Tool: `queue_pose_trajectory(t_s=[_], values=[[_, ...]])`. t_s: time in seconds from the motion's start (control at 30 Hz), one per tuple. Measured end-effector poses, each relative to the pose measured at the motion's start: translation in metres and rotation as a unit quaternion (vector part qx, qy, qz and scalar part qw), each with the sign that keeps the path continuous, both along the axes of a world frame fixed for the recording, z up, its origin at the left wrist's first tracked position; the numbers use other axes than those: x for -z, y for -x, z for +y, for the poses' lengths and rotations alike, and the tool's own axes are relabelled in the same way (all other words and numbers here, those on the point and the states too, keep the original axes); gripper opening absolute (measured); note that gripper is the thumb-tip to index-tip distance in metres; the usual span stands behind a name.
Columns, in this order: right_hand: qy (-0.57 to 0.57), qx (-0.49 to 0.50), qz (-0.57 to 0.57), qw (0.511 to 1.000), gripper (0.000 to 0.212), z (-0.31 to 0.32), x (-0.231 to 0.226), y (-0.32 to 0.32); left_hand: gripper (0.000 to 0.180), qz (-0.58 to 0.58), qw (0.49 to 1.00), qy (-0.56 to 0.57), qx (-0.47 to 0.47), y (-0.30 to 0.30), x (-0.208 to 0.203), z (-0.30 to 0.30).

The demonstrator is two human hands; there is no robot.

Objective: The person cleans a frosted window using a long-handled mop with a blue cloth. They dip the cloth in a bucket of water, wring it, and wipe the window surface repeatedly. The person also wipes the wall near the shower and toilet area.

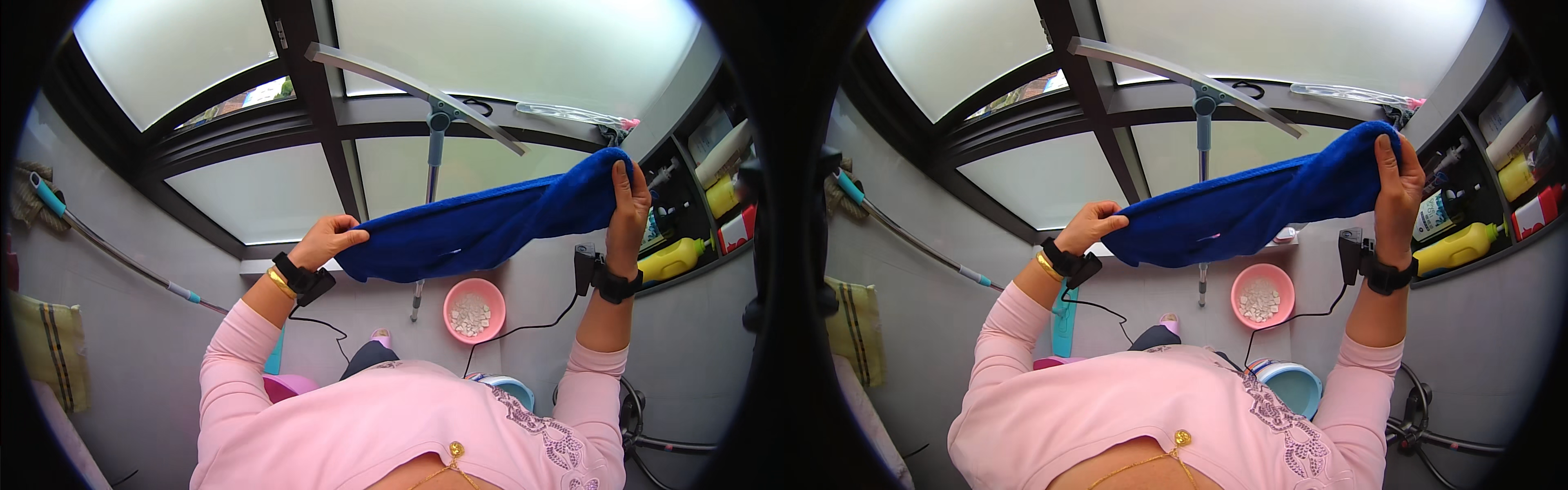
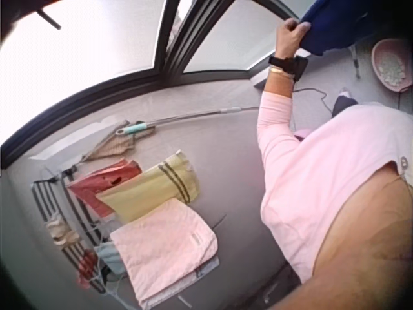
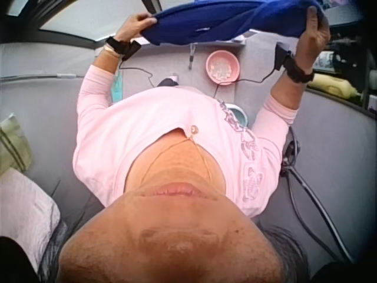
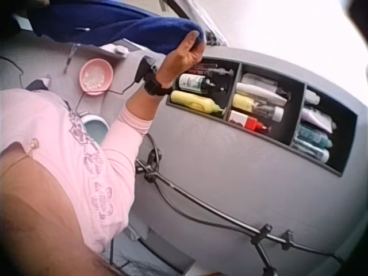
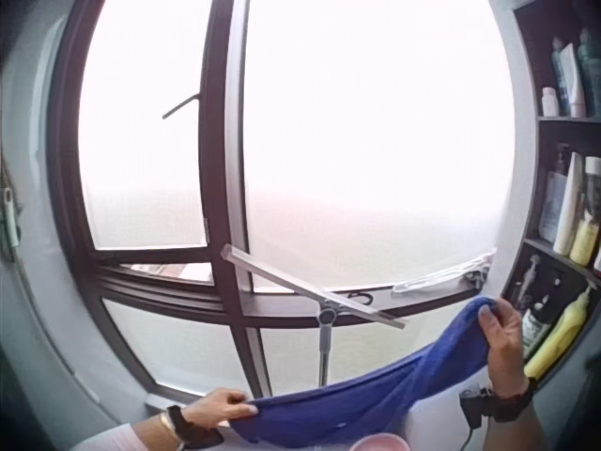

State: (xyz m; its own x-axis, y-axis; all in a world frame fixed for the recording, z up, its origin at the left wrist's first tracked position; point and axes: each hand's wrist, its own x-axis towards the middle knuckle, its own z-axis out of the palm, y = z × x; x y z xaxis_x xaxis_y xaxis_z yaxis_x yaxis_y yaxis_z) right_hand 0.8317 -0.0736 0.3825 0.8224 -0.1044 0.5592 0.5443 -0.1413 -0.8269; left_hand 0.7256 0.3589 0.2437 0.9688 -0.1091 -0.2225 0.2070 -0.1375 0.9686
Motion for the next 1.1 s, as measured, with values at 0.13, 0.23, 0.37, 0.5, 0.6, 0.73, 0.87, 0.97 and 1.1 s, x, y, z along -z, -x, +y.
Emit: queue_pose_trajectory(t_s=[0.13, 0.23, 0.37, 0.5, 0.6, 0.73, 0.87, 0.97, 1.1], values=[[-0.205, -0.054, 0.087, 0.973, 0.029, -0.022, 0.013, -0.023, 0.03, -0.062, 0.975, -0.204, 0.069, -0.004, -0.024, 0.034], [-0.157, -0.198, 0.18, 0.951, 0.027, -0.029, 0.031, -0.017, 0.032, 0.0, 0.998, -0.008, 0.062, -0.014, -0.05, 0.056], [0.224, -0.22, 0.338, 0.887, 0.025, 0.015, 0.048, -0.011, 0.038, -0.021, 0.99, 0.087, 0.111, -0.033, -0.084, 0.04], [0.295, -0.379, 0.099, 0.871, 0.063, 0.125, 0.077, 0.002, 0.04, 0.0, 0.964, 0.11, 0.242, -0.044, -0.1, -0.029], [0.144, -0.517, 0.206, 0.819, 0.075, 0.181, 0.095, 0.024, 0.04, -0.011, 0.959, 0.107, 0.263, -0.042, -0.119, -0.044], [0.341, -0.455, 0.138, 0.811, 0.069, 0.178, 0.081, 0.012, 0.038, -0.009, 0.972, -0.005, 0.235, -0.031, -0.137, -0.041], [0.256, -0.484, -0.104, 0.83, 0.05, 0.169, 0.062, -0.003, 0.034, -0.015, 0.965, 0.004, 0.262, -0.024, -0.145, -0.05], [0.079, -0.58, 0.227, 0.779, 0.046, 0.15, 0.057, -0.004, 0.031, -0.039, 0.981, -0.041, 0.187, -0.029, -0.158, -0.047], [0.278, -0.578, 0.191, 0.743, 0.043, 0.124, 0.063, -0.017, 0.033, -0.109, 0.944, -0.226, 0.214, -0.034, -0.169, -0.043]])
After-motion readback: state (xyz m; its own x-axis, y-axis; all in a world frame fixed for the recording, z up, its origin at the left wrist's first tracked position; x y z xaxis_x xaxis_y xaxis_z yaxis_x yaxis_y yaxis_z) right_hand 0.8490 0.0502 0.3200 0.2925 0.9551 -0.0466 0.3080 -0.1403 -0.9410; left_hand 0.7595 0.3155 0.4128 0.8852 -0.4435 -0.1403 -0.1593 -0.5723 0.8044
